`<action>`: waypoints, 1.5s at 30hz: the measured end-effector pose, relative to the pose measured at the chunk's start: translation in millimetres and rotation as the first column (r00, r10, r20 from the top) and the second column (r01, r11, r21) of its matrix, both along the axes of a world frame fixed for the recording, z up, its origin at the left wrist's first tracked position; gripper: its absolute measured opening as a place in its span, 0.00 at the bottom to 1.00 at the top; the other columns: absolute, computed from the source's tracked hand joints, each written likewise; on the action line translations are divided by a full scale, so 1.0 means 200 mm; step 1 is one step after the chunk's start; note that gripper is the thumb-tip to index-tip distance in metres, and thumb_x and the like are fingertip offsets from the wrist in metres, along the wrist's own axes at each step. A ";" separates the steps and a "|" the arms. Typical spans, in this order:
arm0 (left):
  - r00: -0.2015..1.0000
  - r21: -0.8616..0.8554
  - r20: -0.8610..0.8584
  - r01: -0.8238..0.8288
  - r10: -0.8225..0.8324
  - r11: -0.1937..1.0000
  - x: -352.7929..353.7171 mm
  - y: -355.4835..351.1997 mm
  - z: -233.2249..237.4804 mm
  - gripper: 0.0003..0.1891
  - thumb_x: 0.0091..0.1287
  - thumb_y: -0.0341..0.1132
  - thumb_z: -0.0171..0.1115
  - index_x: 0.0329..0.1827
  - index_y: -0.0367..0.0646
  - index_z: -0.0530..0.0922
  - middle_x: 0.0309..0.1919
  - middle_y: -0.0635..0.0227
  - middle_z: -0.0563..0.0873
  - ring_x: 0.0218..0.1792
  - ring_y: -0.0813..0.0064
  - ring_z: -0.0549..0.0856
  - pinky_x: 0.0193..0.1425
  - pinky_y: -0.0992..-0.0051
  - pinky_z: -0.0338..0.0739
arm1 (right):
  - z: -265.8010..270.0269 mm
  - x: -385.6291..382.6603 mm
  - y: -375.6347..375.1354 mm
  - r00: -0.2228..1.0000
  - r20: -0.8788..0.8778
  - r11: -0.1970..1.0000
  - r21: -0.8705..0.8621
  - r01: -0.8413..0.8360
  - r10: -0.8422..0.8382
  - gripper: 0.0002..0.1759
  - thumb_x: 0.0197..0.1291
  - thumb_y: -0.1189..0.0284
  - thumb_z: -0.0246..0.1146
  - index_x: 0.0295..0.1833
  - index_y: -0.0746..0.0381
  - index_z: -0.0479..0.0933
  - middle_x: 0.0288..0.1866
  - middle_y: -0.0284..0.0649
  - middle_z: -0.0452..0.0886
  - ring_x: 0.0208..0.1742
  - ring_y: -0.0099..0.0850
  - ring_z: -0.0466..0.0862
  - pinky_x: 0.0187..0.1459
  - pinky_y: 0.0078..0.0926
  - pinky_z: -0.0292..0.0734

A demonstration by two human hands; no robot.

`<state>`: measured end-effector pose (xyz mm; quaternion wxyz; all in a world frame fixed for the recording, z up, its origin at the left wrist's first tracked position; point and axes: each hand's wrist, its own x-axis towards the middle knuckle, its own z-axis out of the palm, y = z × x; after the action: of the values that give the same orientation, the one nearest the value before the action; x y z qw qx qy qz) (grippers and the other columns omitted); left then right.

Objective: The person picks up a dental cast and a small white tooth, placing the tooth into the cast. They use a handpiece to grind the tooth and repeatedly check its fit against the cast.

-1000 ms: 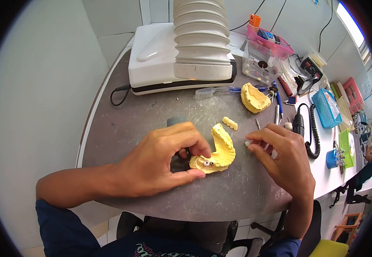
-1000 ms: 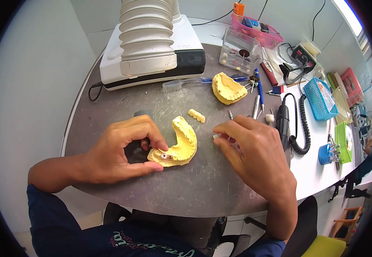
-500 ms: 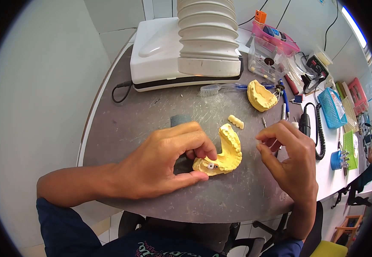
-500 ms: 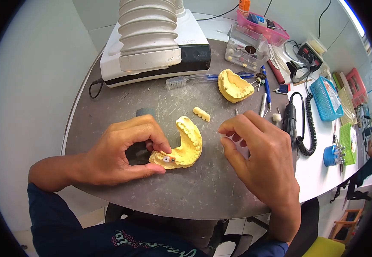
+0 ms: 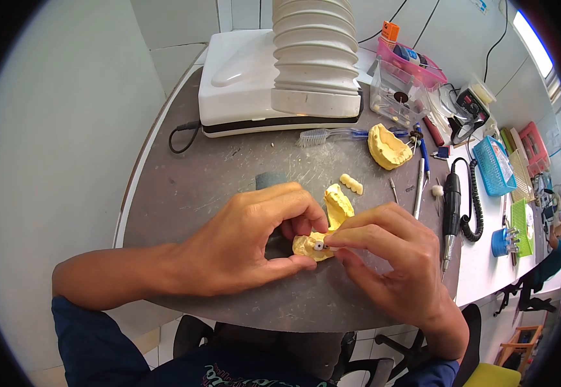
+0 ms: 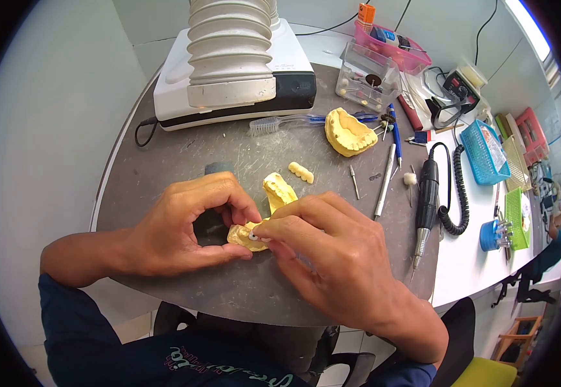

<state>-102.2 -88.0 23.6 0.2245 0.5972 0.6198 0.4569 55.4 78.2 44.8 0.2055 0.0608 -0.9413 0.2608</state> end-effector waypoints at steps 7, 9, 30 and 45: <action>1.000 0.009 -0.003 0.000 0.000 1.000 0.00 0.00 0.00 0.19 0.56 0.30 0.78 0.47 0.38 0.79 0.38 0.66 0.81 0.36 0.76 0.81 0.43 0.76 0.78 | 0.00 -0.01 -0.02 0.998 0.050 0.999 -0.040 0.031 -0.029 0.16 0.45 0.83 0.71 0.43 0.63 0.83 0.40 0.39 0.86 0.41 0.37 0.84 0.45 0.31 0.78; 1.000 0.009 -0.001 0.002 -0.002 1.000 0.00 0.00 0.00 0.20 0.56 0.30 0.78 0.49 0.37 0.79 0.38 0.67 0.81 0.37 0.76 0.81 0.43 0.76 0.78 | -0.01 -0.01 -0.02 0.998 0.046 0.998 -0.054 0.038 -0.036 0.16 0.44 0.83 0.71 0.43 0.63 0.82 0.40 0.40 0.86 0.42 0.37 0.84 0.46 0.31 0.78; 1.000 -0.013 0.018 -0.004 0.004 1.000 0.00 0.00 0.00 0.23 0.56 0.30 0.78 0.52 0.37 0.78 0.40 0.67 0.81 0.39 0.78 0.82 0.46 0.77 0.80 | -0.03 -0.01 -0.03 0.999 -0.011 0.999 0.017 0.038 -0.038 0.14 0.44 0.81 0.74 0.40 0.60 0.85 0.37 0.39 0.84 0.37 0.35 0.82 0.39 0.30 0.78; 1.000 -0.025 0.026 0.001 0.000 1.000 0.00 0.00 0.00 0.22 0.56 0.28 0.78 0.52 0.37 0.78 0.41 0.67 0.82 0.39 0.77 0.82 0.47 0.77 0.80 | -0.04 -0.01 -0.01 0.992 -0.125 0.970 0.239 0.047 -0.018 0.16 0.40 0.73 0.80 0.37 0.59 0.84 0.34 0.36 0.81 0.36 0.33 0.81 0.37 0.30 0.77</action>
<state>-101.6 -87.8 23.6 0.2398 0.5886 0.6223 0.4568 52.8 75.5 36.6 0.2577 0.0857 -0.9526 0.1369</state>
